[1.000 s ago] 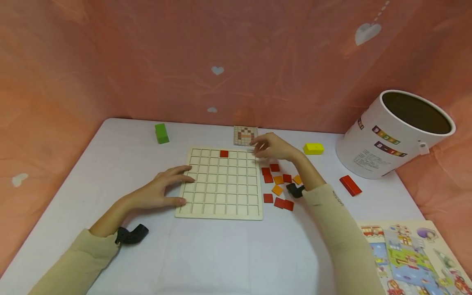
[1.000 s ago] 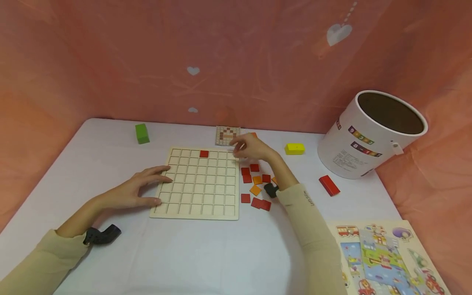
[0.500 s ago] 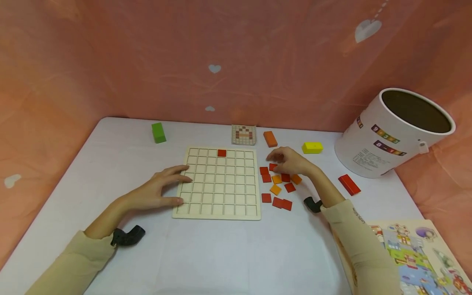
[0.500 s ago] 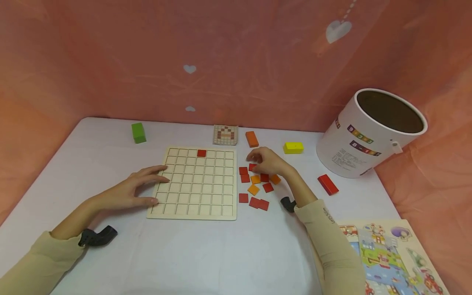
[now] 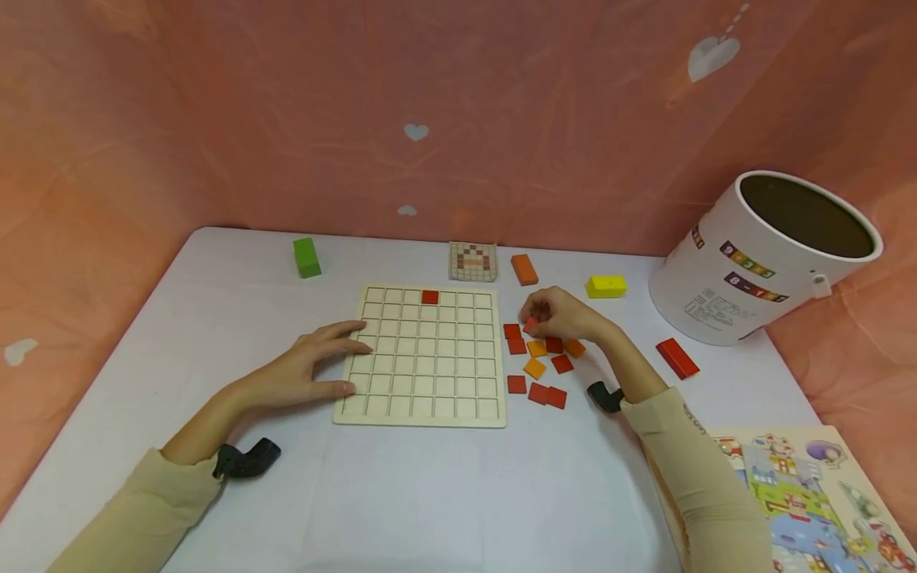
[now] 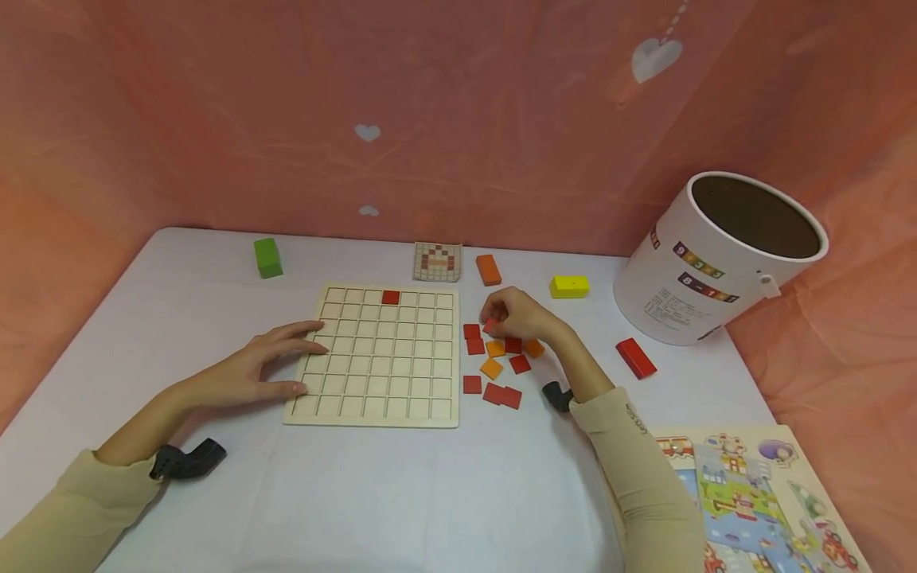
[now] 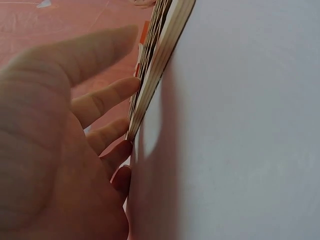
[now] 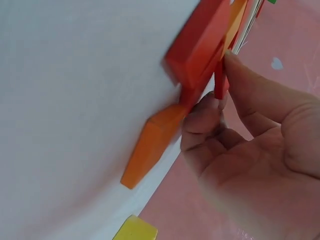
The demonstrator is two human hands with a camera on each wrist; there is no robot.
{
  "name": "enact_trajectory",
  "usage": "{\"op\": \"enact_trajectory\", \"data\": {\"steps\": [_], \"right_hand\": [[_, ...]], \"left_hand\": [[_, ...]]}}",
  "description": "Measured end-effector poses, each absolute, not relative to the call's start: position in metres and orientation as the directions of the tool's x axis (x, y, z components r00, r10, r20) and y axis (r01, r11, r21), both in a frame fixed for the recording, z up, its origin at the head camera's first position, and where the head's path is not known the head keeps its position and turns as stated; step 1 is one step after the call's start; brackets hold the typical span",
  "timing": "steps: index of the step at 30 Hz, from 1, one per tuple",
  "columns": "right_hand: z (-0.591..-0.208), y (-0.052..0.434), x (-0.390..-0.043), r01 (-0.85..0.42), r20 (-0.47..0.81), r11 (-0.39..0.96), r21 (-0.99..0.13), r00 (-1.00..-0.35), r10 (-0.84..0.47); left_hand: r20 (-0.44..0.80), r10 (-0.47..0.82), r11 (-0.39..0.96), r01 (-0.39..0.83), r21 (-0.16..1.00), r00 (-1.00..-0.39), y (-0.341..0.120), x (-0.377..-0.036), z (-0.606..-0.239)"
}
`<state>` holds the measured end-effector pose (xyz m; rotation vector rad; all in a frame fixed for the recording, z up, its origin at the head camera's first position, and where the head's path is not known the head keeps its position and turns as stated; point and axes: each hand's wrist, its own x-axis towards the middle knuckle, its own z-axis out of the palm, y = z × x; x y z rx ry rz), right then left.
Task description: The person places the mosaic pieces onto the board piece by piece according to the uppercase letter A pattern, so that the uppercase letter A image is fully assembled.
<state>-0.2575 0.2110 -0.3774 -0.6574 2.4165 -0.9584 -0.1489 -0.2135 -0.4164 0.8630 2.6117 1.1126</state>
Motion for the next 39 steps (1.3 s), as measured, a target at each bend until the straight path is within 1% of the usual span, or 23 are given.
{"op": "enact_trajectory", "data": {"steps": [3,7,13,20,24,27,32,39], "right_hand": [[-0.375,0.207,-0.258,-0.294,-0.207,0.639,-0.711,-0.781,-0.590],[-0.369,0.189,-0.262,-0.349,-0.133,0.579,-0.737,-0.765,-0.630],[-0.359,0.140,-0.269,-0.430,-0.032,0.449,-0.783,-0.694,-0.719],[-0.361,0.083,-0.278,-0.468,-0.024,0.404,-0.786,-0.630,-0.776],[-0.365,0.061,-0.282,-0.495,-0.015,0.381,-0.781,-0.594,-0.804],[-0.369,0.051,-0.284,-0.489,-0.043,0.405,-0.773,-0.597,-0.801],[-0.370,0.043,-0.281,-0.455,-0.110,0.479,-0.751,-0.628,-0.770],[-0.367,0.039,-0.278,-0.466,-0.128,0.514,-0.720,-0.639,-0.758]], "left_hand": [[0.062,0.572,0.553,0.440,0.708,-0.818,-0.215,-0.150,-0.417],[0.048,0.570,0.550,0.424,0.719,-0.821,-0.215,-0.151,-0.418],[0.044,0.559,0.557,0.414,0.720,-0.828,-0.215,-0.151,-0.418],[0.084,0.559,0.545,0.441,0.712,-0.825,-0.215,-0.150,-0.417],[0.087,0.560,0.538,0.441,0.719,-0.824,-0.215,-0.150,-0.417],[0.090,0.559,0.530,0.438,0.726,-0.824,-0.214,-0.150,-0.418],[0.094,0.551,0.530,0.435,0.728,-0.829,-0.214,-0.151,-0.418],[0.082,0.534,0.550,0.419,0.722,-0.842,-0.215,-0.150,-0.417]]}}
